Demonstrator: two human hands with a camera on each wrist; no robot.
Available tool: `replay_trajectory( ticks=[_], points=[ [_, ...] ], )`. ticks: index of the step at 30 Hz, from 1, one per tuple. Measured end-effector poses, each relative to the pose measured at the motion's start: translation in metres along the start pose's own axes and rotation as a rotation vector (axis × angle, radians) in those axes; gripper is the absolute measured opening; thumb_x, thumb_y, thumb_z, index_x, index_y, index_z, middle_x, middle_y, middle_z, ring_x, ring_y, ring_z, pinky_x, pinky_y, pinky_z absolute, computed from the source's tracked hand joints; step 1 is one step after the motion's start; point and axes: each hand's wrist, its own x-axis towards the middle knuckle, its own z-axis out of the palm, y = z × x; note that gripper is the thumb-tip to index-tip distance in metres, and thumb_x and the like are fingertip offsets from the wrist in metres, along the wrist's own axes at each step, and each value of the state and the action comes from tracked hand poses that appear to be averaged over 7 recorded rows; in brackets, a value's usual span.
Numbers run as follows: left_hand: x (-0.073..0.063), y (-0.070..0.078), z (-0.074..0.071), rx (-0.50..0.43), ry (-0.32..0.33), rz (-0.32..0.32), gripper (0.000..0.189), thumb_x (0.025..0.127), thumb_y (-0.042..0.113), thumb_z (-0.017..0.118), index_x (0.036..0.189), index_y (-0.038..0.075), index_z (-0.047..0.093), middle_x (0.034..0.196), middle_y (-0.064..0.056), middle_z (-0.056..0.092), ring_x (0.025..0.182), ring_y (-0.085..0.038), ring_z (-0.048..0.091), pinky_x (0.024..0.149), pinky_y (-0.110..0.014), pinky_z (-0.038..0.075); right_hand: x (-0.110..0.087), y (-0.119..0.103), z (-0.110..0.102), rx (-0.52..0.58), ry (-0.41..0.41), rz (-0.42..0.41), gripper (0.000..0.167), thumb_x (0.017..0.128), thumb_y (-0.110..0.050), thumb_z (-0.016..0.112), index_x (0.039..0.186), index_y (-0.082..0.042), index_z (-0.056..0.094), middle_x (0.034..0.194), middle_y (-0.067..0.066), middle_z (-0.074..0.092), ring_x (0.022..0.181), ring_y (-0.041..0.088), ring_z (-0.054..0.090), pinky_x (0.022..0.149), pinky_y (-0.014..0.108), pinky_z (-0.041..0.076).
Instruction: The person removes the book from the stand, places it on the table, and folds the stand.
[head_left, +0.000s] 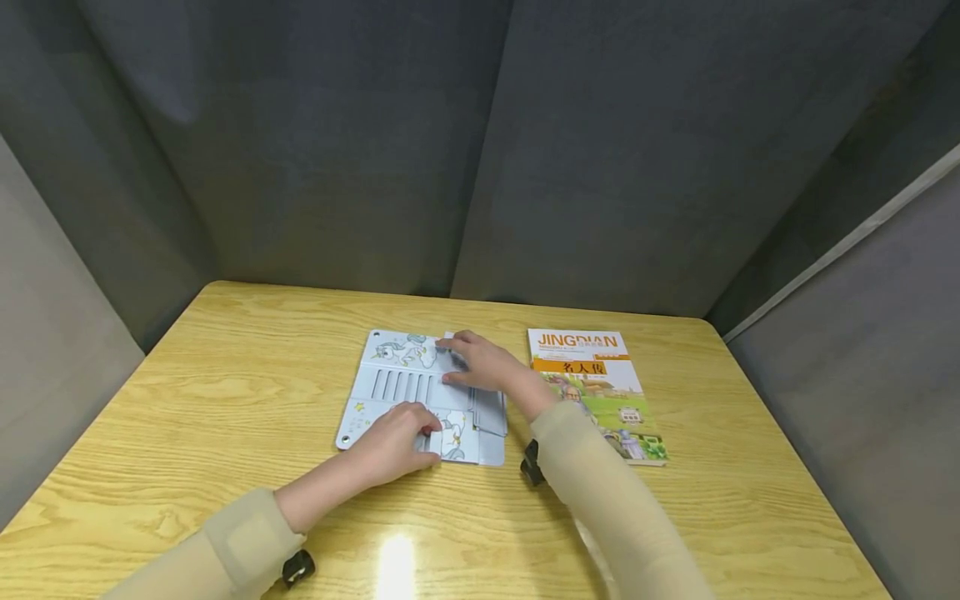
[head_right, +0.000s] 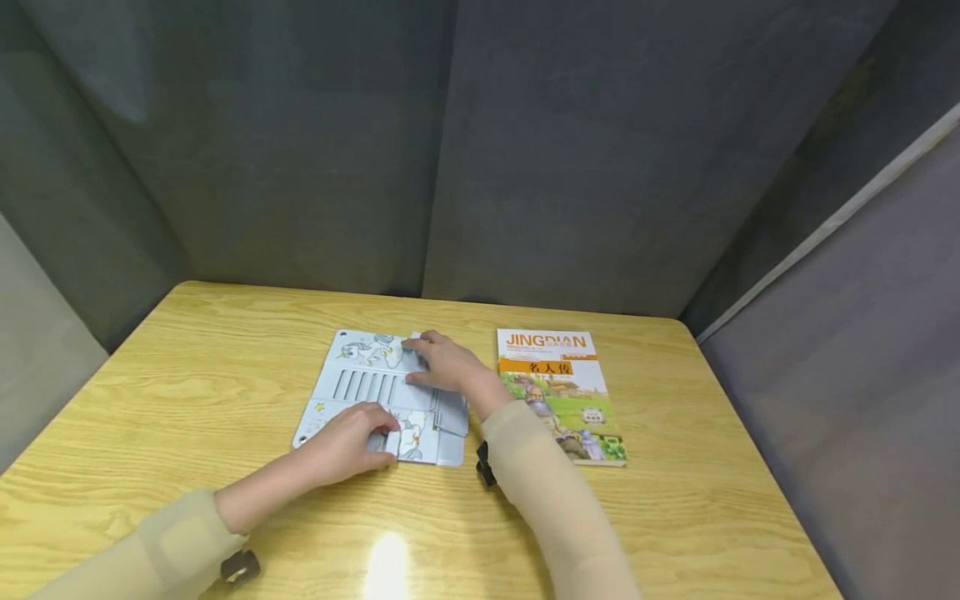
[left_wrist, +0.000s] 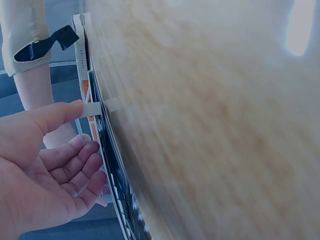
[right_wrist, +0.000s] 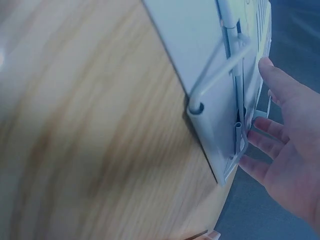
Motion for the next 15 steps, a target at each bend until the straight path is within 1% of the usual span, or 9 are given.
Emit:
replay_trajectory(
  ticks=[3,9,15],
  points=[
    [0.0001,0.0004,-0.0006,-0.001,0.004,-0.002,0.036,0.073,0.020,0.080,0.102,0.002,0.068,0.092,-0.003,0.063,0.090,-0.017,0.055,0.084,-0.037,0.049,0.0004,-0.0005,0.0012,-0.022,0.001,0.009,0.063,0.088,-0.046,0.061,0.144,-0.027,0.039,0.146,0.009,0.038,0.131,0.028,0.041,0.104,0.045,0.040],
    [-0.0001,0.0007,-0.0007,0.011,0.007,0.001,0.036,0.073,0.021,0.080,0.102,0.003,0.069,0.091,-0.002,0.062,0.089,-0.016,0.056,0.083,-0.036,0.049,0.0001,0.0002,0.0028,-0.032,-0.003,0.015,0.063,0.088,-0.046,0.061,0.144,-0.028,0.038,0.147,0.009,0.037,0.132,0.028,0.039,0.104,0.046,0.040],
    [-0.0003,-0.0002,-0.0014,0.009,-0.006,0.012,0.038,0.074,0.021,0.080,0.105,0.003,0.068,0.092,-0.002,0.063,0.089,-0.016,0.056,0.084,-0.035,0.050,-0.0028,0.0015,0.0020,-0.023,-0.030,0.025,0.067,0.088,-0.048,0.061,0.147,-0.031,0.032,0.150,0.006,0.032,0.134,0.028,0.036,0.105,0.048,0.038]
  ],
)
